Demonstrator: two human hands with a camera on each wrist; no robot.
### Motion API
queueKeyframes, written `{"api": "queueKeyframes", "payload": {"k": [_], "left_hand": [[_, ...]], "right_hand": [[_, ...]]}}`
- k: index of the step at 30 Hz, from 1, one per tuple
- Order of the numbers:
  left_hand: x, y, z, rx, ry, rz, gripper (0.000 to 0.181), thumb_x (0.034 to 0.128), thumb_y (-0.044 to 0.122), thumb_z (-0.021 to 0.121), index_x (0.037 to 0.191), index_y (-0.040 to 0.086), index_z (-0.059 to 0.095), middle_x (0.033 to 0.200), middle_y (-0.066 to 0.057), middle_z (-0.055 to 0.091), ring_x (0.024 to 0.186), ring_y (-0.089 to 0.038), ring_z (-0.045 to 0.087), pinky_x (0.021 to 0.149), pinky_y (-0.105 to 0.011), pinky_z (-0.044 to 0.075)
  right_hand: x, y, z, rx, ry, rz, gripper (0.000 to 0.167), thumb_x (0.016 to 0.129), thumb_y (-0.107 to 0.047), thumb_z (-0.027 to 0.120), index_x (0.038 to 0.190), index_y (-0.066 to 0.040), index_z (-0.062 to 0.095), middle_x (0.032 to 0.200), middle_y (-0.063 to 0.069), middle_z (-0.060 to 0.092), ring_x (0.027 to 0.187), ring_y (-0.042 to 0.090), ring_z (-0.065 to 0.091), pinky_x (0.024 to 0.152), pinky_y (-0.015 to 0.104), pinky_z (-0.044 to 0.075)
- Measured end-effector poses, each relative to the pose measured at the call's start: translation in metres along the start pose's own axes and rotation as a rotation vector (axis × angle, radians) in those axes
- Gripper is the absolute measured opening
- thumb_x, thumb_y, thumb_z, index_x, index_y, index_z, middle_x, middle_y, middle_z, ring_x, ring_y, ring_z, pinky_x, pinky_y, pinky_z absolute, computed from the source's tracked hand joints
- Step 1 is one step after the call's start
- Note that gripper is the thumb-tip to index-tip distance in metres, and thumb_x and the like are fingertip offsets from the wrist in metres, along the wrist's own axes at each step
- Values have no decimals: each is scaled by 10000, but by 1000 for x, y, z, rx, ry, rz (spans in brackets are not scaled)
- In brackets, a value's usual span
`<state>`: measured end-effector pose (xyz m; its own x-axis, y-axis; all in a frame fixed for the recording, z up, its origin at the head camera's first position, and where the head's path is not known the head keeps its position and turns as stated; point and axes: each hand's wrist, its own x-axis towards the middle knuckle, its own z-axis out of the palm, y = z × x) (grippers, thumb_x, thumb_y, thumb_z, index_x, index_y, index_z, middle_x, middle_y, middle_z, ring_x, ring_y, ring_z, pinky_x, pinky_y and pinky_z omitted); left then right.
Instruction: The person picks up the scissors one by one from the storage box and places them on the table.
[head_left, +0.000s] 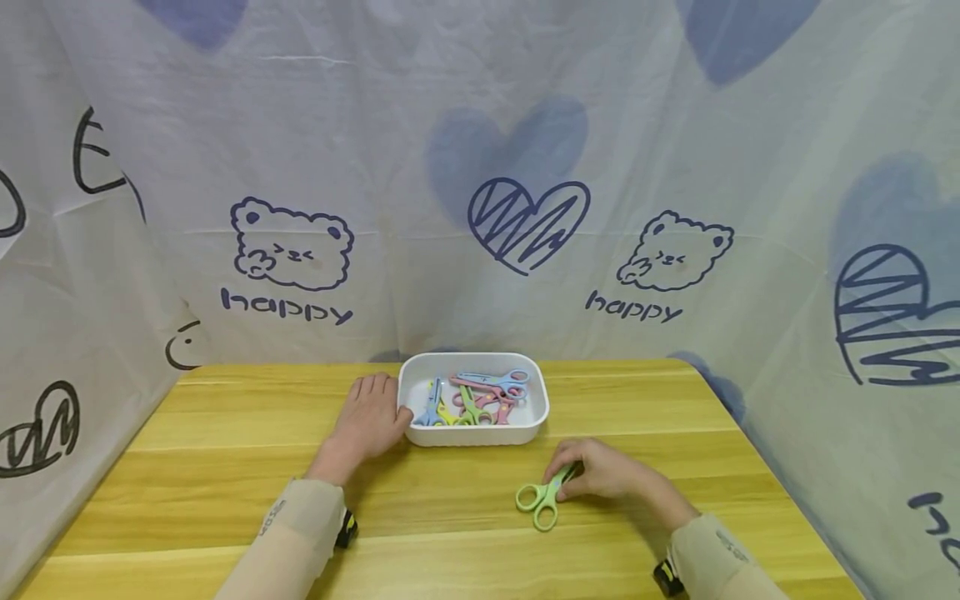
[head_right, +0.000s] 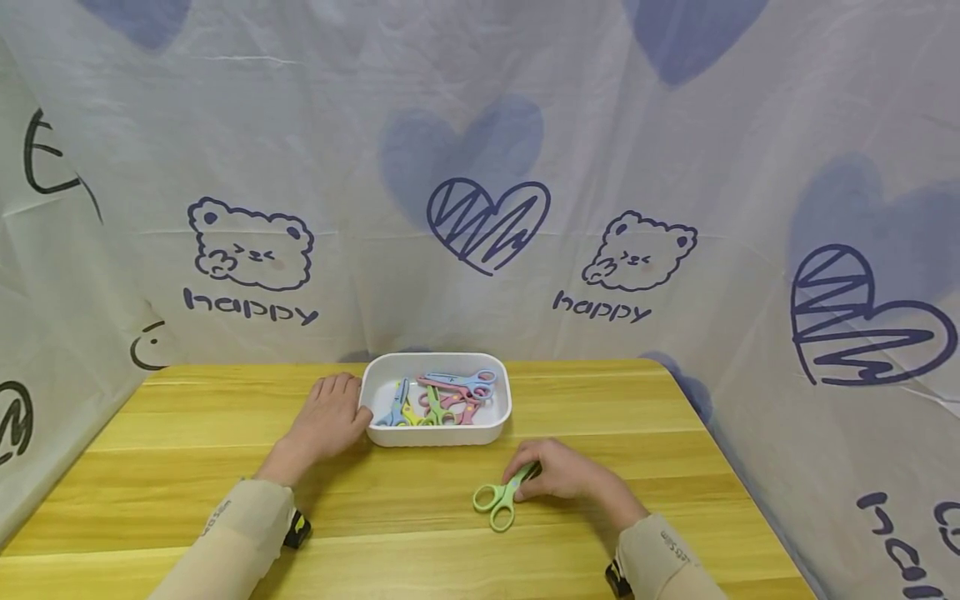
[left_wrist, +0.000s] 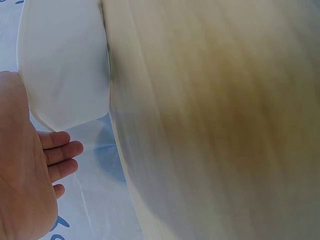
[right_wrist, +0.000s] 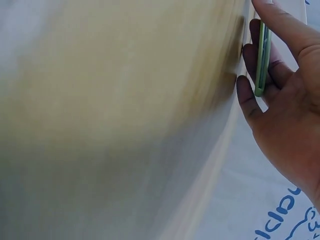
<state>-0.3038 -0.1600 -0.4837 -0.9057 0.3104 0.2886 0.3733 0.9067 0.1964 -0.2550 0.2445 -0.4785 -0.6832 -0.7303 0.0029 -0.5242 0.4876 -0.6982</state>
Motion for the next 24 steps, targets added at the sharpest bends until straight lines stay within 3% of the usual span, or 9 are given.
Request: {"api": "queueKeyframes", "payload": {"k": [10, 24], "left_hand": [[-1, 0, 1, 6, 29, 9, 466, 978, 275, 524, 1238, -111, 528, 1216, -240, 534, 1184, -418, 459, 1124, -566, 324], [-2, 1, -1, 2, 20, 6, 483, 983, 278, 512, 1257, -119, 525, 1218, -242, 531, 1180, -414, 453, 1121, -559, 322]], "right_hand": [[0, 0, -2, -190, -10, -23, 211, 832, -207, 858, 1037, -235, 820, 1090, -75, 624, 1011, 83, 460, 891, 288, 409], [-2, 1, 0, -184, 0, -73, 217, 863, -172, 829, 1065, -252, 823, 1137, -50, 616, 1054, 120, 457, 927, 321, 377]]}}
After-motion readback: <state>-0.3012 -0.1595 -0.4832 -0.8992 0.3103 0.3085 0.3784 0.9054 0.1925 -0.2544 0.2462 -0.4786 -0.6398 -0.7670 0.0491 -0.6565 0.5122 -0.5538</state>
